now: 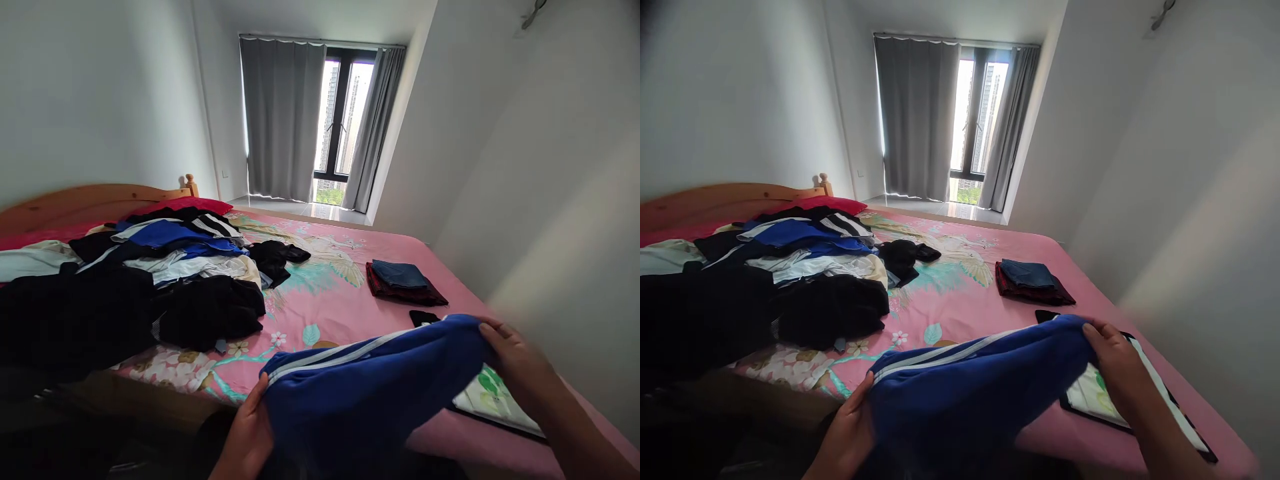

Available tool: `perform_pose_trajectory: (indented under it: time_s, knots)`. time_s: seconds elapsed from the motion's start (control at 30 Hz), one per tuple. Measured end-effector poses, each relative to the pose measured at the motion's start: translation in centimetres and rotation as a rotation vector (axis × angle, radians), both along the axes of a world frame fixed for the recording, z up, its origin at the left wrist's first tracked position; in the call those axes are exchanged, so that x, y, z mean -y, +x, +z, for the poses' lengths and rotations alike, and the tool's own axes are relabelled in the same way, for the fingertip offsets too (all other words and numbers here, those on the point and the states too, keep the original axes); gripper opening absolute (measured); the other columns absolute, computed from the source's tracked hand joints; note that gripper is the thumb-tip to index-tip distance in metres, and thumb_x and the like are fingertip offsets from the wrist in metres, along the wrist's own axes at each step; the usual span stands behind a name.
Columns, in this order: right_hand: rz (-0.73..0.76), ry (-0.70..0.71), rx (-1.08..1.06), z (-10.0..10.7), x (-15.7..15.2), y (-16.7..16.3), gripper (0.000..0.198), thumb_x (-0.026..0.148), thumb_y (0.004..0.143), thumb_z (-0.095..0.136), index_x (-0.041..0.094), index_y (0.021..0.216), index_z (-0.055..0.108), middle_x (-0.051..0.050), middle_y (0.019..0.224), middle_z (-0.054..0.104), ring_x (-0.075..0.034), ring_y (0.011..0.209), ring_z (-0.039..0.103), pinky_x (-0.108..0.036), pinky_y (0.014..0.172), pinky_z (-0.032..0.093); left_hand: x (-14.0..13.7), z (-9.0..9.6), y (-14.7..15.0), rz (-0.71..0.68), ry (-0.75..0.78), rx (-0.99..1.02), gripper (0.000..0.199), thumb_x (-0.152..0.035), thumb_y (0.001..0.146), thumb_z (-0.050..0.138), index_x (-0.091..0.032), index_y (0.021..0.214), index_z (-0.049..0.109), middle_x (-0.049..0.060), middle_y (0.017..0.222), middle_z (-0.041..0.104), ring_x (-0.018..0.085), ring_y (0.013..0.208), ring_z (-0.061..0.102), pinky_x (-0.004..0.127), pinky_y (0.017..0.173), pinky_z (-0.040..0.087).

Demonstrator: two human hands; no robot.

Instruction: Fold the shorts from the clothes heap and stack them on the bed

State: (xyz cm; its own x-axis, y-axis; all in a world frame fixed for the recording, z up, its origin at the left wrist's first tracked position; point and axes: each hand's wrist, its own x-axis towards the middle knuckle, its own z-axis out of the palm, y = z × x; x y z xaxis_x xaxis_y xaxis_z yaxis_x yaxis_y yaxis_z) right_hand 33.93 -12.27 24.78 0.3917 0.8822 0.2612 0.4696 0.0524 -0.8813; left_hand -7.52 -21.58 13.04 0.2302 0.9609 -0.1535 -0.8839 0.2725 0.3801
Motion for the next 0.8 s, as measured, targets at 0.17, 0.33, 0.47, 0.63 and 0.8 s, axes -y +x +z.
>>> perform_pose_trajectory:
  time_s: [0.17,0.33,0.47,0.63,0.8]
  knots:
    - [0.361,-0.098,0.192,-2.0,4.7,-8.3,0.053,0.054,0.078,0.051,0.021,0.119,0.053,-0.007,0.097,0.065,-0.019,0.079,0.063,-0.03,0.07,0.052,1.4,1.7,5.4,-0.137,0.203,0.026,0.041,-0.037,0.097,0.034,-0.02,0.121,0.063,0.008,0.127,0.061,0.026,0.13,0.044,0.042,0.115,0.022]
    - [0.734,-0.122,0.467,-5.5,11.3,-17.7,0.06,0.025,0.074,0.056,0.022,0.133,0.045,-0.009,0.118,0.059,-0.024,0.107,0.057,-0.037,0.092,0.049,2.4,0.2,9.9,-0.205,0.145,-0.106,0.043,-0.039,0.089,0.054,-0.022,0.128,0.056,0.006,0.137,0.053,0.025,0.138,0.03,0.04,0.116,0.021]
    - [0.566,-0.075,0.581,-7.9,12.0,-19.9,0.065,0.016,0.073,0.05,0.021,0.137,0.04,-0.011,0.111,0.057,-0.025,0.097,0.06,-0.037,0.077,0.055,3.1,0.5,10.8,-0.202,0.105,-0.319,0.052,-0.036,0.085,0.062,-0.025,0.134,0.049,0.004,0.142,0.047,0.024,0.138,0.03,0.036,0.115,0.022]
    - [0.431,-0.063,0.57,-9.7,10.8,-19.2,0.048,0.012,0.08,0.042,0.027,0.124,0.051,-0.007,0.104,0.057,-0.02,0.084,0.062,-0.029,0.064,0.053,3.5,1.7,11.2,-0.258,0.244,-0.638,0.069,-0.051,0.08,0.062,-0.022,0.139,0.042,0.007,0.146,0.041,0.028,0.137,0.031,0.042,0.115,0.022]
    - [0.404,-0.064,0.414,-9.5,8.9,-16.3,0.036,0.015,0.083,0.035,0.023,0.111,0.055,-0.006,0.107,0.057,-0.019,0.091,0.061,-0.034,0.078,0.05,3.0,-0.9,10.7,-0.197,0.255,-0.892,0.059,-0.059,0.079,0.057,-0.016,0.12,0.063,0.012,0.124,0.061,0.03,0.118,0.053,0.043,0.103,0.037]
